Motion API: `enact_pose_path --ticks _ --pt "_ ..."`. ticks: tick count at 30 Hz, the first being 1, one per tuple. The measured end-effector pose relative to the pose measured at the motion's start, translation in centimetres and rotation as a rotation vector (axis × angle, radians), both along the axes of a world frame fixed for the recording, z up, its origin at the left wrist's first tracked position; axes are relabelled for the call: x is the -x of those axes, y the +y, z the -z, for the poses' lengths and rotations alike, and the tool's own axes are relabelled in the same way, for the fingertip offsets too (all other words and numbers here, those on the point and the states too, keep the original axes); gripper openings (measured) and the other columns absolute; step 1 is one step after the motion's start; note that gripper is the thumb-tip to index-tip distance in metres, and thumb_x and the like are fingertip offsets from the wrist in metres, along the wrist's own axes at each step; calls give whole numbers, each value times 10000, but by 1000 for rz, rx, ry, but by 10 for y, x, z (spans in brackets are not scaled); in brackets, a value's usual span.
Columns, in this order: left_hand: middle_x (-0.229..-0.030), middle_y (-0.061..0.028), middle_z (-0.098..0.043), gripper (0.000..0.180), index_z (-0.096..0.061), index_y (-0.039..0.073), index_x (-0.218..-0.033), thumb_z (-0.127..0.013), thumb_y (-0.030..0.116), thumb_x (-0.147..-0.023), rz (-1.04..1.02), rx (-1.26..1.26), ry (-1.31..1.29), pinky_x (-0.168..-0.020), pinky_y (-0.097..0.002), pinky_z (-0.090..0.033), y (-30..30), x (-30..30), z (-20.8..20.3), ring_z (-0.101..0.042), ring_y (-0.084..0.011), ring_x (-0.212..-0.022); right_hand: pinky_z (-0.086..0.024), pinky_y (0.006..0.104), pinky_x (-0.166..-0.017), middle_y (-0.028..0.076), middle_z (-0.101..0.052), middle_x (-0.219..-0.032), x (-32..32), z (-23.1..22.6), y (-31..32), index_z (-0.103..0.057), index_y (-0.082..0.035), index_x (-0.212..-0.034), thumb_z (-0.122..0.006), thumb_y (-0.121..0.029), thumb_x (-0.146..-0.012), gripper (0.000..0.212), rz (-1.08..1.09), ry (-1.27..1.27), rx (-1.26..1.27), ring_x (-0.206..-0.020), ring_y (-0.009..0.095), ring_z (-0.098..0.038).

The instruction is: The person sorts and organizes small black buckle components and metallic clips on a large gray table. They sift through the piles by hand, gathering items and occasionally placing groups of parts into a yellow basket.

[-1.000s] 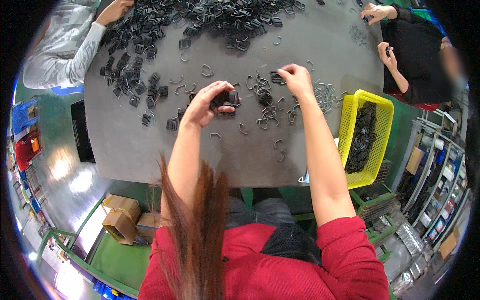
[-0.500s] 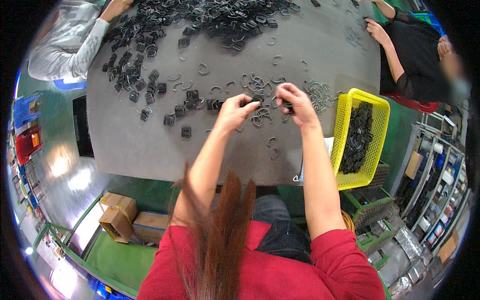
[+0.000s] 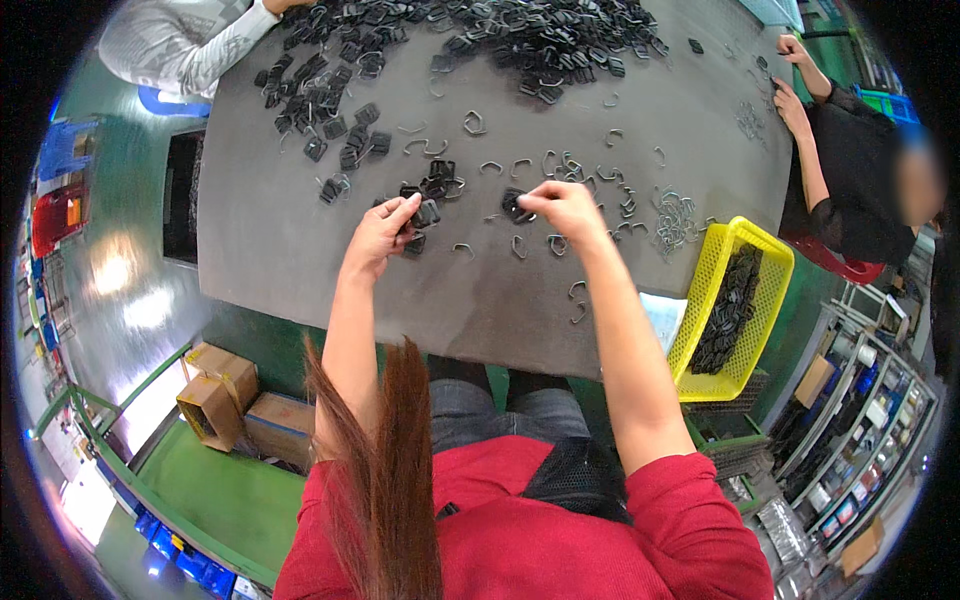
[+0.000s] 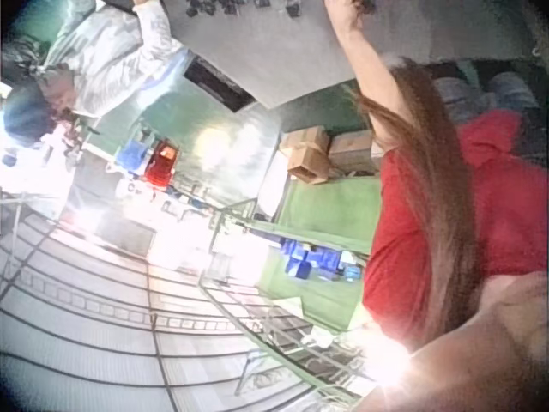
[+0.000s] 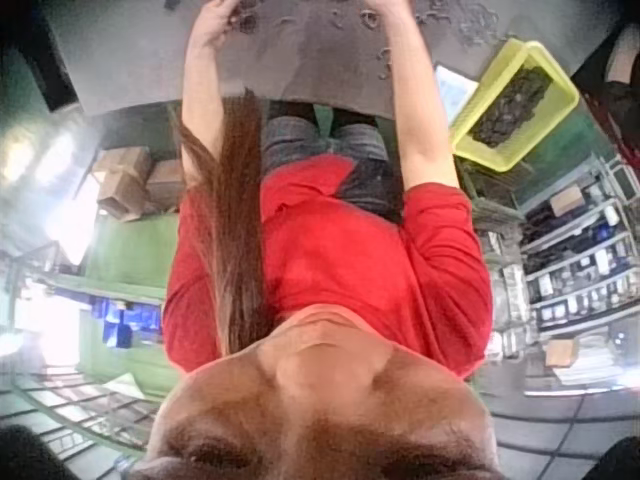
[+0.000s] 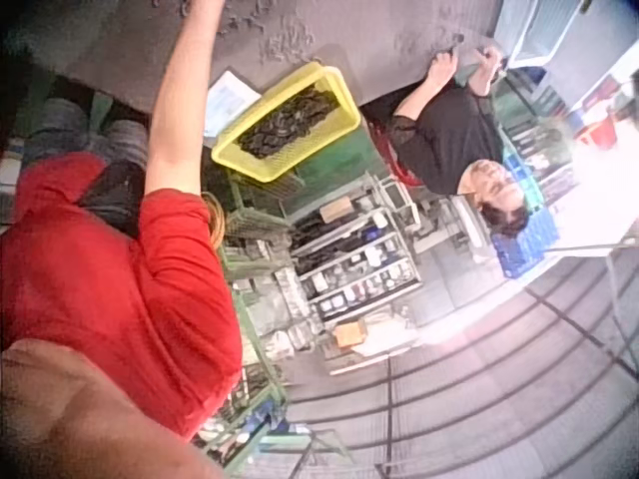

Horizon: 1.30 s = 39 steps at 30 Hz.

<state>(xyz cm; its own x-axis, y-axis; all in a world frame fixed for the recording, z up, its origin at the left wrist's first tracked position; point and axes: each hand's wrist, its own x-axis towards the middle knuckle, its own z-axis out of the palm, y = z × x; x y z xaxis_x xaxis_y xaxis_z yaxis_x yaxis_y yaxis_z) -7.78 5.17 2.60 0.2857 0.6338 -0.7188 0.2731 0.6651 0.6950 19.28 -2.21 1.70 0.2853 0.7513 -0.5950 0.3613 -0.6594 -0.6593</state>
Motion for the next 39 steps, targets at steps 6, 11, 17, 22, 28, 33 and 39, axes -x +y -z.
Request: enact_pose_path --ticks 6,11,17,22,28,33,39 --pt "-661 47 -524 222 -596 98 -755 -642 306 -822 -38 -8 89 -489 -205 -337 9 14 4 -437 -56 -542 -338 192 -496 -24 -546 -673 -35 -8 -15 -640 -69 -833 -702 -197 -763 159 321 664 -58 -597 48 -491" --pt "-760 4 -574 172 -583 65 -806 -661 218 -804 -562 155 -388 -505 -210 -415 22 27 -7 -504 -71 -633 -364 179 -471 -14 -560 -782 -1 -41 6 -588 -88 -943 -627 -176 -828 149 421 993 -189 -643 68 -537" --pt "-749 -77 -593 241 -581 57 -917 -695 212 -771 120 -516 485 -640 -336 -458 22 5 16 -560 -164 -699 -486 391 -735 178 -648 -865 80 7 77 -644 -73 -883 -691 -279 -757 246 -171 -318 -163 -799 307 -639" --pt "-721 8 -574 241 -583 65 -840 -738 227 -751 34 -415 256 -518 -249 -372 26 3 22 -487 -73 -603 -496 380 -708 132 -667 -783 74 13 99 -673 -59 -799 -708 -312 -720 267 -215 -154 -97 -786 277 -650" --pt "-769 7 -560 190 -561 68 -882 -695 159 -784 33 163 -296 -545 -212 -413 46 51 4 -525 -89 -664 -487 391 -746 122 -671 -801 48 9 87 -671 -79 -820 -713 -316 -710 265 -119 -317 -41 -844 272 -643" --pt "-1060 -105 -555 157 -519 74 -965 -603 119 -840 -190 58 -813 -715 -344 -565 28 72 -5 -581 -251 -1006 -488 413 -740 128 -670 -829 76 22 92 -643 -87 -864 -724 -331 -714 297 -222 -422 -169 -847 302 -636" --pt "-735 0 -530 243 -550 68 -856 -656 285 -836 -330 -58 25 -493 -228 -478 13 72 21 -516 -79 -597 -451 316 -630 63 -626 -680 58 6 99 -666 -34 -738 -758 -275 -676 266 15 108 -37 -657 162 -575"
